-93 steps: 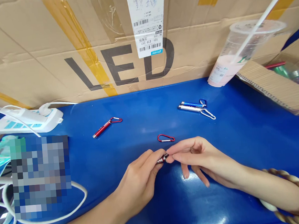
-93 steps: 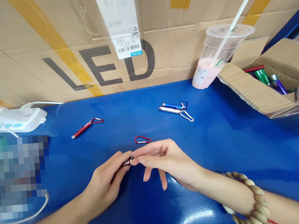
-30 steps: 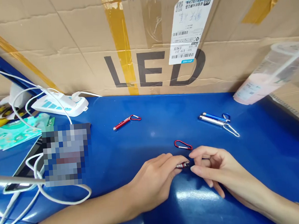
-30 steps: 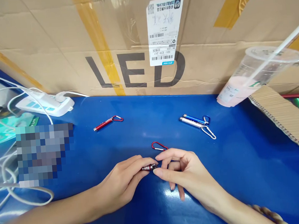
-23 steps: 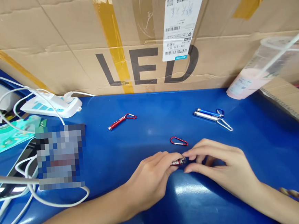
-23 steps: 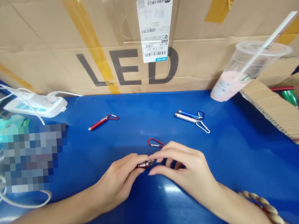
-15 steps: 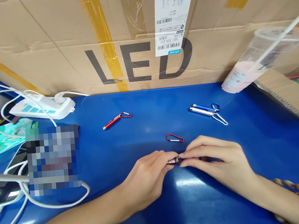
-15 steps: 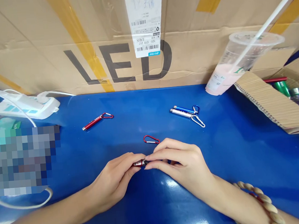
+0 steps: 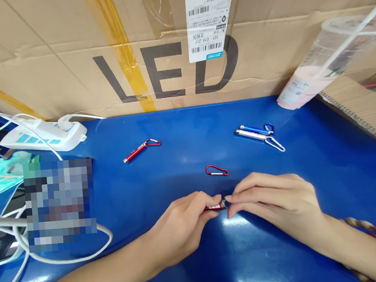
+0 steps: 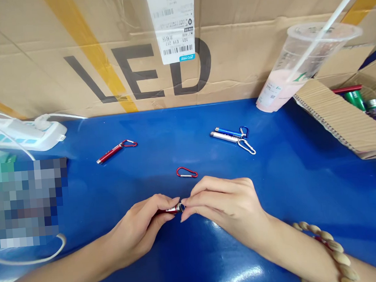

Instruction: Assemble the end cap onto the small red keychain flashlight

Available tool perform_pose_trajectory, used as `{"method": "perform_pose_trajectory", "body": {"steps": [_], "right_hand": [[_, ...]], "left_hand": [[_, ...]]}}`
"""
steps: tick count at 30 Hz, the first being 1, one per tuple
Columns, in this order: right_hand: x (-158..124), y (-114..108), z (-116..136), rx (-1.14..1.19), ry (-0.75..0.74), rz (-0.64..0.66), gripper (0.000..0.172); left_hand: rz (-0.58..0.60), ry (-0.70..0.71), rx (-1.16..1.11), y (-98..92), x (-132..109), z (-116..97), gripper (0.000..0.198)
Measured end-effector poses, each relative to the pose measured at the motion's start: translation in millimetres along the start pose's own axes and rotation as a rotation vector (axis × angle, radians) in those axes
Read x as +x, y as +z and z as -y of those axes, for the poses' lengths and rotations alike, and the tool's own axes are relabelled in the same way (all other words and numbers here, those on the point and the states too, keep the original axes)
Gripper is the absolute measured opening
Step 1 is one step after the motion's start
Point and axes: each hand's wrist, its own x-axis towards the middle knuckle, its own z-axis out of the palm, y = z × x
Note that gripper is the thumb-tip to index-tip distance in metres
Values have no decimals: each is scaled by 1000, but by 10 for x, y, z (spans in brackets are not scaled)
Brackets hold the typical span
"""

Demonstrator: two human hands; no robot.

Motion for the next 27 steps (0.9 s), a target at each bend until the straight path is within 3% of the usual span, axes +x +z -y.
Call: {"method": "perform_pose_trajectory", "body": {"steps": [10, 19, 24, 27], "right_hand": [[2, 9, -19, 76, 23, 53, 21], [-10, 65, -46, 254, 228, 141, 32], [-43, 63, -71, 160, 65, 320, 46], [-57, 71, -68, 70, -21, 358, 54]], "left_hand": [[0, 81, 12, -8, 3, 18, 13], [87, 113, -33, -29, 0, 58, 14], [101, 133, -3, -30, -11, 48, 16], [100, 153, 27, -17, -27, 57, 18]]}}
